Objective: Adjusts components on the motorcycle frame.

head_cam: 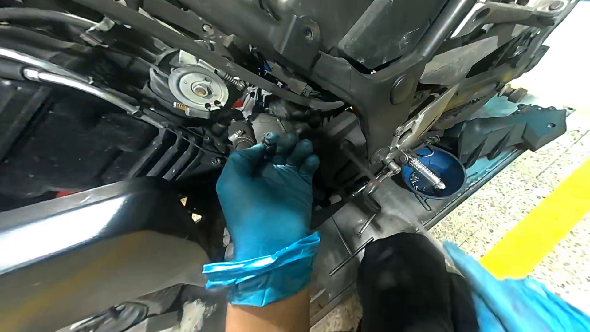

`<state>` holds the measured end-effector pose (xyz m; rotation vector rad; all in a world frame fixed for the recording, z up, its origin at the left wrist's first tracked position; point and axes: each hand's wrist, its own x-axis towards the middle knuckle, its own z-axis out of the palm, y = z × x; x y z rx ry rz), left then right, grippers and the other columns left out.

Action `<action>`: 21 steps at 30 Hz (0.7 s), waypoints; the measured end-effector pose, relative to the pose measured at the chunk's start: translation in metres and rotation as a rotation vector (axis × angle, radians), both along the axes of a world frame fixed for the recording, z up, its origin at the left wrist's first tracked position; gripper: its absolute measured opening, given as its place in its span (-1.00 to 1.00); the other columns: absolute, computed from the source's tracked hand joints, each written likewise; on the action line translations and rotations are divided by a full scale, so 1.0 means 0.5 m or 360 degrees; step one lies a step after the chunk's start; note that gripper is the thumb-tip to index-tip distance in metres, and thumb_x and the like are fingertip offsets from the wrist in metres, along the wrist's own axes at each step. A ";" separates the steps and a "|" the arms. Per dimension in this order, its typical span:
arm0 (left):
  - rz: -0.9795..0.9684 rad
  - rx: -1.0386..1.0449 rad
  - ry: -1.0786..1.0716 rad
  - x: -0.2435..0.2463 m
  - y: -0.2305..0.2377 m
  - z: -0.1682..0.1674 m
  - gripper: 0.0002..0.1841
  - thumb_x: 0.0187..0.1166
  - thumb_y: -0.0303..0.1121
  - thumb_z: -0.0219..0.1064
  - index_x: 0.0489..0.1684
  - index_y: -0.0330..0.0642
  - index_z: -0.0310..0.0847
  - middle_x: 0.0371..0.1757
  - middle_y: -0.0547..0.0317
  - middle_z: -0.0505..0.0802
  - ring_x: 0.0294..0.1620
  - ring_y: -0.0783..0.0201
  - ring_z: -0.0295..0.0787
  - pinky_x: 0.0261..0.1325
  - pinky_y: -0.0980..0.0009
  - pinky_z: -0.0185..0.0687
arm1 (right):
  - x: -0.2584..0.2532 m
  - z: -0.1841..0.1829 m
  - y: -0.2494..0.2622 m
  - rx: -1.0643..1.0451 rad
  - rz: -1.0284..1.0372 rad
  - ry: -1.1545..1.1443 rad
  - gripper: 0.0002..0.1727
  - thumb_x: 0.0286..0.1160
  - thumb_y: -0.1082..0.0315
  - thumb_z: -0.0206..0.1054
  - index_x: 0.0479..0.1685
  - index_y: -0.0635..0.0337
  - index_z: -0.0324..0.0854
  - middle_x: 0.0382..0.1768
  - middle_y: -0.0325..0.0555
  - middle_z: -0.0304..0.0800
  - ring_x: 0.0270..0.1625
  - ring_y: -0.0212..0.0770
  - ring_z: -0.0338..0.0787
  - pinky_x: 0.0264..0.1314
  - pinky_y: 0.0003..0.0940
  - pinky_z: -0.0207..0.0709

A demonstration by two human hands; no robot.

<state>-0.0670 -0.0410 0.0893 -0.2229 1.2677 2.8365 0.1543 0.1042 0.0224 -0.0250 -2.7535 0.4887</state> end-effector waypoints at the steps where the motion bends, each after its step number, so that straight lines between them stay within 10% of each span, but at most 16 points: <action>1: -0.0062 -0.0054 -0.0004 -0.003 0.002 -0.001 -0.74 0.73 -0.30 -0.17 -0.26 0.01 0.45 -0.34 0.26 0.74 -0.44 0.36 0.75 -0.40 0.46 0.71 | -0.028 -0.005 0.006 -0.0127 -0.0038 0.0116 -0.52 0.73 0.39 0.03 0.56 0.34 0.52 -0.50 0.03 0.75 -0.49 0.01 0.70 -0.41 -0.08 0.52; 11: -0.0078 -0.1177 0.0431 -0.117 -0.001 -0.008 -0.91 0.63 -0.44 0.18 -0.15 -0.02 0.59 -0.47 0.38 0.66 -0.58 0.48 0.52 -0.50 0.56 0.51 | -0.165 0.110 -0.011 -0.0531 -0.0277 0.0129 -0.54 0.42 0.38 0.30 0.34 0.04 0.77 -0.44 -0.24 0.81 -0.57 -0.36 0.58 -0.55 -0.36 0.47; 21: -0.0007 -0.1213 0.0534 -0.127 0.008 -0.022 -0.85 0.66 -0.50 0.12 -0.04 -0.05 0.57 -0.41 0.39 0.75 -0.60 0.51 0.59 -0.52 0.61 0.57 | -0.187 -0.122 -0.107 -0.0745 -0.0218 0.0626 -0.57 0.68 0.39 0.08 0.39 0.39 0.62 -0.47 -0.14 0.79 -0.45 -0.29 0.72 -0.23 -0.44 0.66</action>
